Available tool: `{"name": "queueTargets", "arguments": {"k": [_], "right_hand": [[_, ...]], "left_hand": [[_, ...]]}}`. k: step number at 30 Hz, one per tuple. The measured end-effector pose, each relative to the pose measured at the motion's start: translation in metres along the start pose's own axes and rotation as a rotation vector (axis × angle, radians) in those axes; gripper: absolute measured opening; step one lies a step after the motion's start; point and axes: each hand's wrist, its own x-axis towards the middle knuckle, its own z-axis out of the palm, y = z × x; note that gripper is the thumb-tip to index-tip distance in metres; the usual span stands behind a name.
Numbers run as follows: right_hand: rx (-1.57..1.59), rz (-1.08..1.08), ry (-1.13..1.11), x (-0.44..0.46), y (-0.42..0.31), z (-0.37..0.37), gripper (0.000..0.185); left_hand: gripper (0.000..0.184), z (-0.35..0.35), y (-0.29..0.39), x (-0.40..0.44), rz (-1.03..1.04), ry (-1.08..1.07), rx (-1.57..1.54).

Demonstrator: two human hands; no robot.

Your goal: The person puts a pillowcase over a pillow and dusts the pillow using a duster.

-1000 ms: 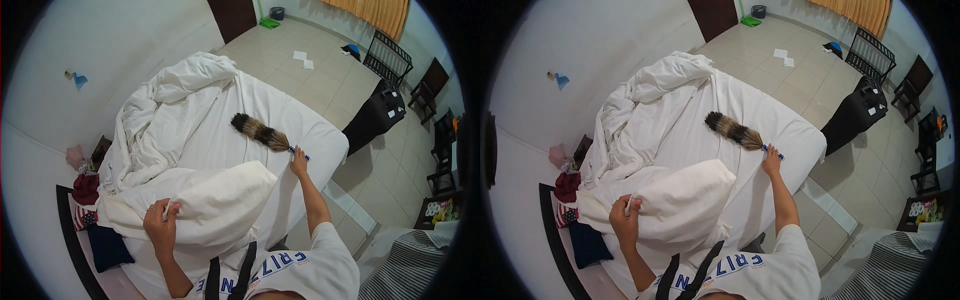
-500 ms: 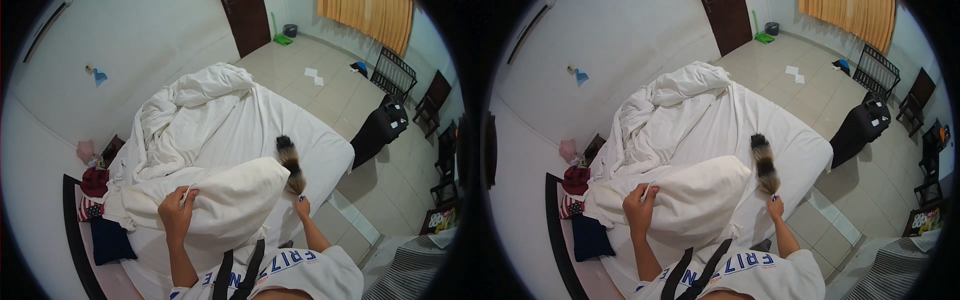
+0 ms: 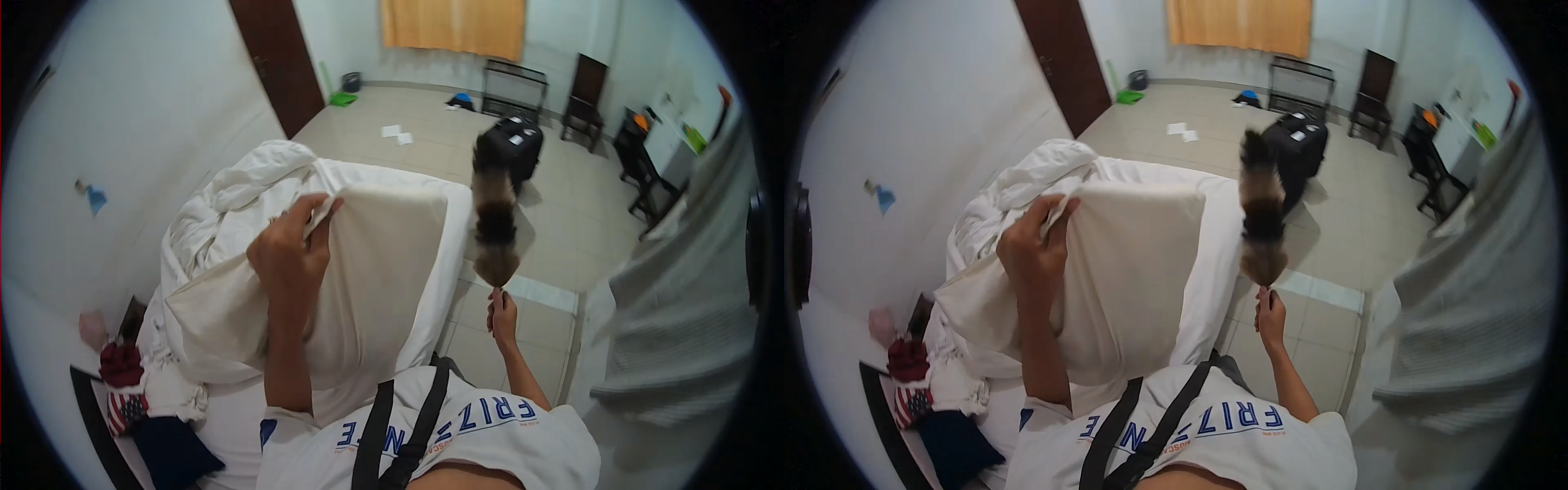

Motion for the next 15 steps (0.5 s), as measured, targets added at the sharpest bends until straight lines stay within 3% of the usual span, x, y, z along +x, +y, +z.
{"name": "queueTargets", "arguments": {"k": [3,9,10,13,15], "right_hand": [[0.033,-0.159,0.088,-0.067,-0.046,-0.024,0.033],[-0.491,-0.611,0.066,-0.166,-0.077,-0.063,0.025],[-0.58,-0.565,0.049,-0.169,-0.07,-0.071,0.028],[-0.758,-0.283,0.175,-0.162,-0.027,-0.101,0.04],[-0.751,-0.135,0.279,-0.156,-0.008,-0.137,0.043]], "left_hand": [[0.018,0.005,0.022,0.0,-0.002,-0.117,-0.091],[0.021,0.042,0.071,-0.037,0.138,-0.276,-0.286],[0.019,0.052,0.054,-0.046,0.304,-0.343,-0.074],[0.019,0.041,0.093,-0.052,0.201,-0.285,-0.264],[0.019,0.045,0.093,-0.059,0.245,-0.236,-0.254]]}}
